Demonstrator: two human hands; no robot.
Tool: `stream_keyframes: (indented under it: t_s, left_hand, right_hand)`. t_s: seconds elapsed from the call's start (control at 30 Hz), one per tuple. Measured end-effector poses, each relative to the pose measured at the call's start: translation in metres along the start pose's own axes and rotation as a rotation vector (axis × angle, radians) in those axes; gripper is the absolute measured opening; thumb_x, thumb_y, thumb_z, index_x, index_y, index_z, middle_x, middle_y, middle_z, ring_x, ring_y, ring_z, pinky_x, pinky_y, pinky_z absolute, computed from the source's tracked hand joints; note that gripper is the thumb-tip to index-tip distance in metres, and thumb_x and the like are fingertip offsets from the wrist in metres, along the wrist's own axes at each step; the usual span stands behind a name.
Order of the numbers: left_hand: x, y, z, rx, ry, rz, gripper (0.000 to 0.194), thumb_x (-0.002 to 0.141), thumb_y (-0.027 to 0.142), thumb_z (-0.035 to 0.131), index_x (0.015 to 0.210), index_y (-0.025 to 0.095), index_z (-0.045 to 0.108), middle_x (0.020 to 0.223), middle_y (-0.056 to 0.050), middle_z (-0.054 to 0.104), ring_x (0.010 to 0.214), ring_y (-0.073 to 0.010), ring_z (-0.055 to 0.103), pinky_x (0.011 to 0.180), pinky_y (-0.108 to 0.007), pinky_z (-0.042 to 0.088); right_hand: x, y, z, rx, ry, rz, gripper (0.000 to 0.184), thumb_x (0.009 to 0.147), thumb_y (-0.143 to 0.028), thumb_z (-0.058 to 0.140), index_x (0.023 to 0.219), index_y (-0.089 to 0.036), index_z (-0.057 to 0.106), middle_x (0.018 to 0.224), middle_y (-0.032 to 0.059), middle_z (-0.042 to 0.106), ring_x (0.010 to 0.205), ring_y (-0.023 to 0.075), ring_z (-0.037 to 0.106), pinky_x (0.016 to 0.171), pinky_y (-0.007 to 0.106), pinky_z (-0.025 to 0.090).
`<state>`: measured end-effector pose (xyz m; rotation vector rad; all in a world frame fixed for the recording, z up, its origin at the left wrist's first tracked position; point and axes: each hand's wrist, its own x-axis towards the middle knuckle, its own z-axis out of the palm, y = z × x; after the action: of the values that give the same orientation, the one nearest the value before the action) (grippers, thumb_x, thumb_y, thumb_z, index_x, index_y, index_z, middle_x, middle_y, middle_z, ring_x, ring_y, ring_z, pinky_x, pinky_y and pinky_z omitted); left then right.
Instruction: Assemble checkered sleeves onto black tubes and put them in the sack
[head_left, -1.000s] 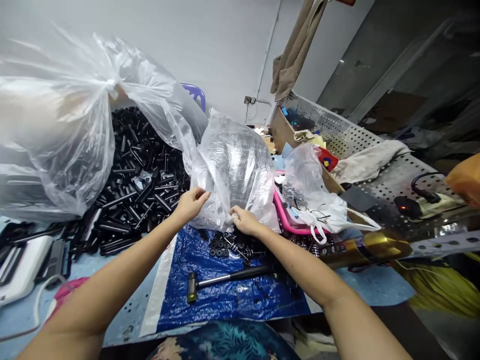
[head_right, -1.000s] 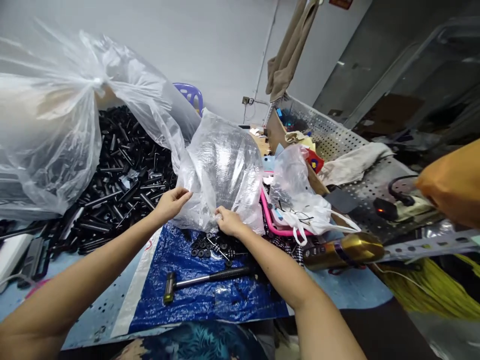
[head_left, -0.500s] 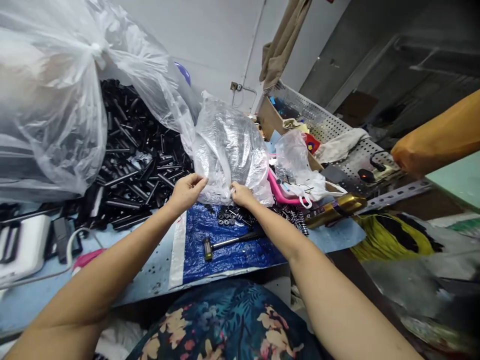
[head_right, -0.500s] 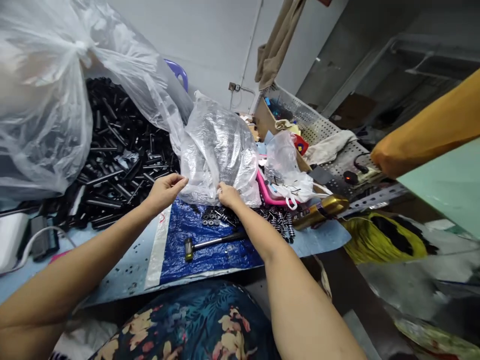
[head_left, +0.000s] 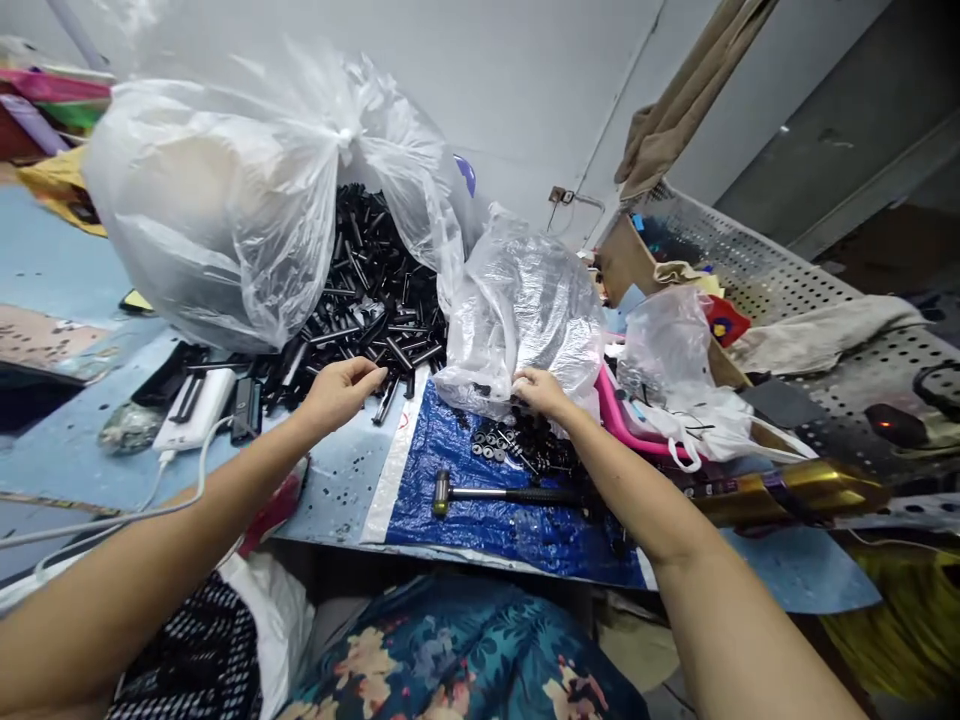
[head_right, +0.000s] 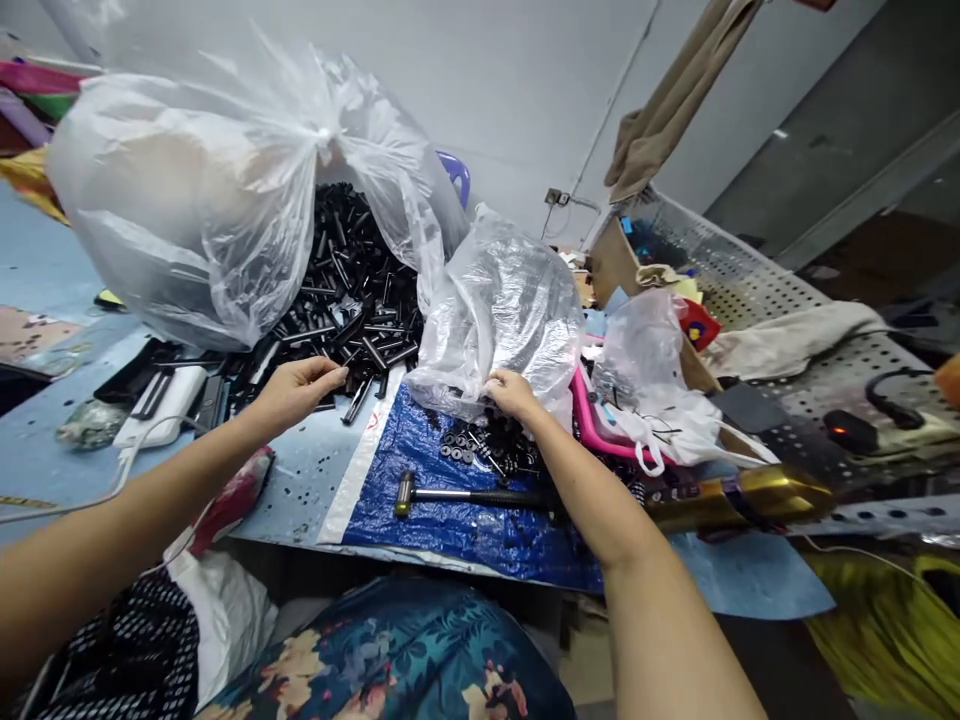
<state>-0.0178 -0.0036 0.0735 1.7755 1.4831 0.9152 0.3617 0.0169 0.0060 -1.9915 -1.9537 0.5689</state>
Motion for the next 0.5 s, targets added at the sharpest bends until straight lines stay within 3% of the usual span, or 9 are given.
stream_keyframes:
  t_s: [0.07,0.17,0.27,0.37,0.43,0.5]
  left_hand:
    - [0.017,0.005,0.0,0.022,-0.004,-0.002,0.039,0.077,0.057,0.061,0.074,0.019,0.068,0.062,0.0,0.061,0.059,-0.0157,0.05,0.056,-0.028,0.037]
    - [0.063,0.021,0.016,0.024,0.019,0.093,0.037,0.078,0.055,0.062,0.075,0.019,0.069,0.066,-0.001,0.063,0.062,-0.0167,0.053,0.059,-0.029,0.039]
    - [0.129,0.04,0.051,-0.098,0.08,0.171,0.033,0.082,0.051,0.061,0.073,0.019,0.066,0.068,-0.004,0.065,0.063,-0.0171,0.055,0.06,-0.029,0.042]
    - [0.205,0.057,0.09,-0.258,0.19,0.133,0.029,0.085,0.045,0.06,0.072,0.019,0.063,0.071,-0.006,0.066,0.065,-0.0175,0.057,0.06,-0.03,0.045]
    - [0.257,0.065,0.111,-0.338,0.258,0.104,0.025,0.086,0.041,0.062,0.073,0.019,0.06,0.074,-0.006,0.066,0.07,-0.0179,0.058,0.062,-0.03,0.047]
    - [0.305,0.07,0.127,-0.423,0.297,0.091,0.024,0.088,0.04,0.063,0.076,0.02,0.058,0.074,-0.005,0.066,0.072,-0.0174,0.058,0.064,-0.029,0.048]
  right_hand:
    - [0.002,0.004,-0.018,0.058,-0.037,-0.052,0.031,0.084,-0.022,0.046,0.104,-0.019,0.069,0.098,0.0024,0.073,0.088,0.0166,0.066,0.079,0.025,0.049]
    - [-0.001,0.004,-0.034,0.09,-0.099,-0.101,0.028,0.081,-0.022,0.049,0.099,-0.019,0.07,0.09,0.0008,0.072,0.081,0.0153,0.064,0.073,0.024,0.047]
    - [-0.003,-0.004,-0.034,0.061,-0.168,-0.117,0.019,0.079,-0.022,0.055,0.091,-0.018,0.069,0.084,0.0014,0.07,0.078,0.0158,0.061,0.071,0.025,0.044]
    - [0.005,-0.014,-0.034,0.018,-0.318,-0.138,0.008,0.075,-0.024,0.065,0.081,-0.019,0.069,0.075,-0.0005,0.067,0.07,0.0147,0.057,0.066,0.025,0.042]
    - [0.023,-0.019,-0.046,0.008,-0.502,-0.149,0.017,0.067,-0.031,0.079,0.076,-0.02,0.069,0.067,-0.003,0.064,0.063,0.0132,0.056,0.061,0.024,0.042]
    - [0.059,-0.02,-0.075,0.061,-0.66,-0.157,0.035,0.056,-0.041,0.089,0.078,-0.02,0.072,0.065,-0.0042,0.065,0.059,0.0121,0.057,0.057,0.023,0.044]
